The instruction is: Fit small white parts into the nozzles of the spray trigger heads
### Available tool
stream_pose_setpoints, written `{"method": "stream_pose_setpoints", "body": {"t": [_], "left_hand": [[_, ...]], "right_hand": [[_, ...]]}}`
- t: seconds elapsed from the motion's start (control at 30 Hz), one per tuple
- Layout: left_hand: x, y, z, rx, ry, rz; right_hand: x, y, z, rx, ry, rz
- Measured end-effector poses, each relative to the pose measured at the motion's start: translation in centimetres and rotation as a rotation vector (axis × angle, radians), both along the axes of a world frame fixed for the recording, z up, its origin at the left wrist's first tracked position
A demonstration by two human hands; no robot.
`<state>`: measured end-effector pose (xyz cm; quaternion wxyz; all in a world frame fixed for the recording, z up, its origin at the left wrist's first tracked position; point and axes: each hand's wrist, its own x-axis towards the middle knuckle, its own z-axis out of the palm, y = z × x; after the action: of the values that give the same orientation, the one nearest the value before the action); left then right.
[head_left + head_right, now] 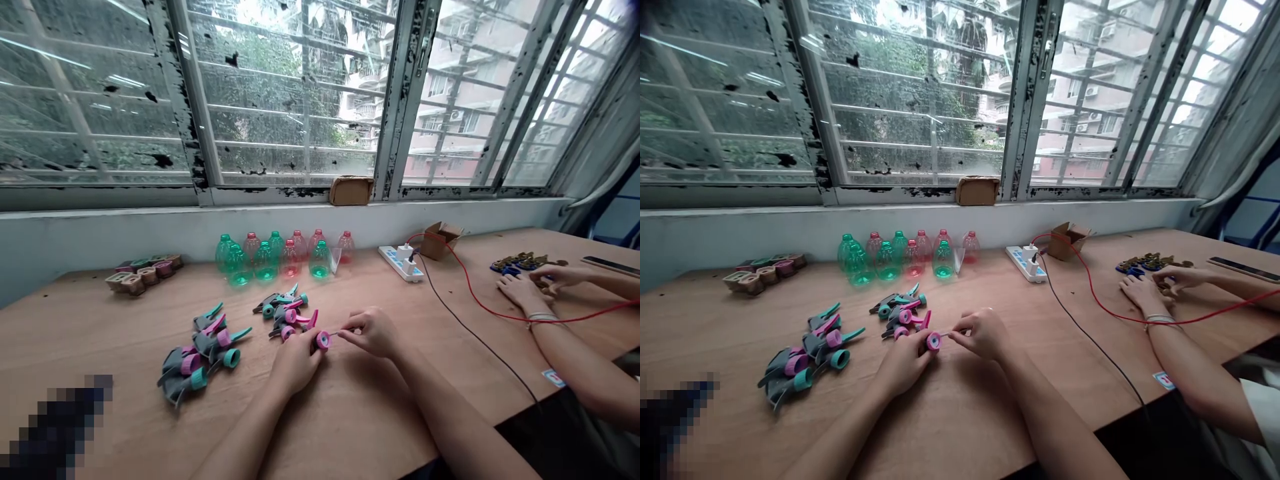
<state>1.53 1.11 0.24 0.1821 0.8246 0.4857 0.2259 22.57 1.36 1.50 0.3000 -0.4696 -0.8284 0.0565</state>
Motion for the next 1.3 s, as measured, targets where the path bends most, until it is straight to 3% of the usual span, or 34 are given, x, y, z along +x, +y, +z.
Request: {"method": "stream_pose_setpoints", "body": {"t": [0.13,0.3,0.73,0.87,1.1,1.3], "left_hand": [[0.0,0.1,-0.2,0.012,0.004,0.011],[-0.1,0.1,-0.2,0.025,-0.008,-0.025],[-0.1,0.5,-0.3,-0.011,-0.063,-0.07],[0.0,0.1,-0.3,0.027,-0.021,-0.005],[0.3,-0.4,0.0,0.131,0.219,0.088],[-0.1,-0.2,0.1,0.082,0.071,-0.035]], "right_hand": [[-0.2,-0.4,0.7,0.053,-0.169,-0.086],[-0.6,-0.9,1.1,0.063,-0.273,-0.085],[0.1,0.3,-0.7,-0.108,-0.027,0.081],[-0.2,-0.4,0.1,-0.045,-0.135,-0.002],[-1.4,-1.8,1.4,0.048,-0.391,-0.215],[-0.5,-0.8,0.6,0.067,-0.357,-0.062]]}}
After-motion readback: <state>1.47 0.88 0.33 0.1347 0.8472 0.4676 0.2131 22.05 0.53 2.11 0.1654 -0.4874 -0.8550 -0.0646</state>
